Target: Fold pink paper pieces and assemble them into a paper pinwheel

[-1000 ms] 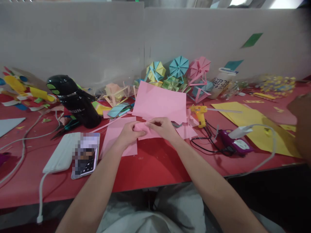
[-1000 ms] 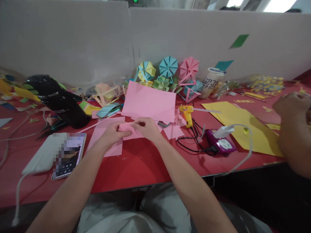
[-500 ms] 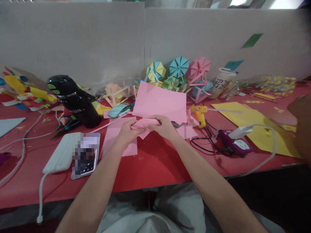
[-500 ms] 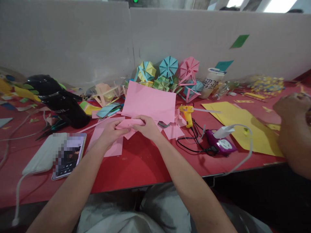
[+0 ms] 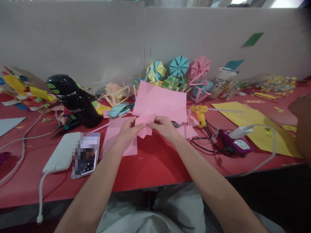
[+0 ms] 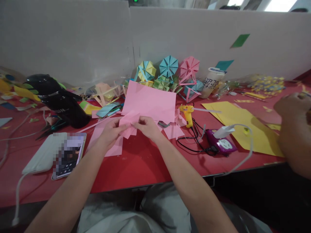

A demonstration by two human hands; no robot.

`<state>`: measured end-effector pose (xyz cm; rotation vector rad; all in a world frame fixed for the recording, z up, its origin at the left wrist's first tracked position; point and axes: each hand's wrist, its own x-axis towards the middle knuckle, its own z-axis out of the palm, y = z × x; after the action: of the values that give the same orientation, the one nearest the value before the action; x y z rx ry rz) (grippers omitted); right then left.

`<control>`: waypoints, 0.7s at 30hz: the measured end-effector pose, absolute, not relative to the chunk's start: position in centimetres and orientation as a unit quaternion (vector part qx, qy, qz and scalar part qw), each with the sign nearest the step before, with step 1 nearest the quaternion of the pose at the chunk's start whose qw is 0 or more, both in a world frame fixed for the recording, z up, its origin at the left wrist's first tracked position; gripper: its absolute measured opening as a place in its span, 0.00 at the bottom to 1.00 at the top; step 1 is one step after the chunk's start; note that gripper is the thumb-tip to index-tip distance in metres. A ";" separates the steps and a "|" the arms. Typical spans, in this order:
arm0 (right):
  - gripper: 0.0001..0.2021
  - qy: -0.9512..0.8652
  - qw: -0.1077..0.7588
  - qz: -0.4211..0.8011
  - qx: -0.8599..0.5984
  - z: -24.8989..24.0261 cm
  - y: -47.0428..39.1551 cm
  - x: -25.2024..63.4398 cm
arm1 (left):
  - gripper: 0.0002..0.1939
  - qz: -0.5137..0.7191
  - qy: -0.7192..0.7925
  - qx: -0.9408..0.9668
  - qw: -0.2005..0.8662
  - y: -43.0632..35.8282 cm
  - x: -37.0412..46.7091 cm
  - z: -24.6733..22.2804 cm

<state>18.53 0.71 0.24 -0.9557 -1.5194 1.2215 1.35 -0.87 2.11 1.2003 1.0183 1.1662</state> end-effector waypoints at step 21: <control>0.14 -0.459 0.504 0.626 -0.379 0.9 0.8 19.0 | 0.10 0.545 0.428 0.458 0.556 -0.8 1.1 2.1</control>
<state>18.97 0.82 0.92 -0.9161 -1.1079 1.5119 1.07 -0.77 2.14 1.0820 1.0116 1.2863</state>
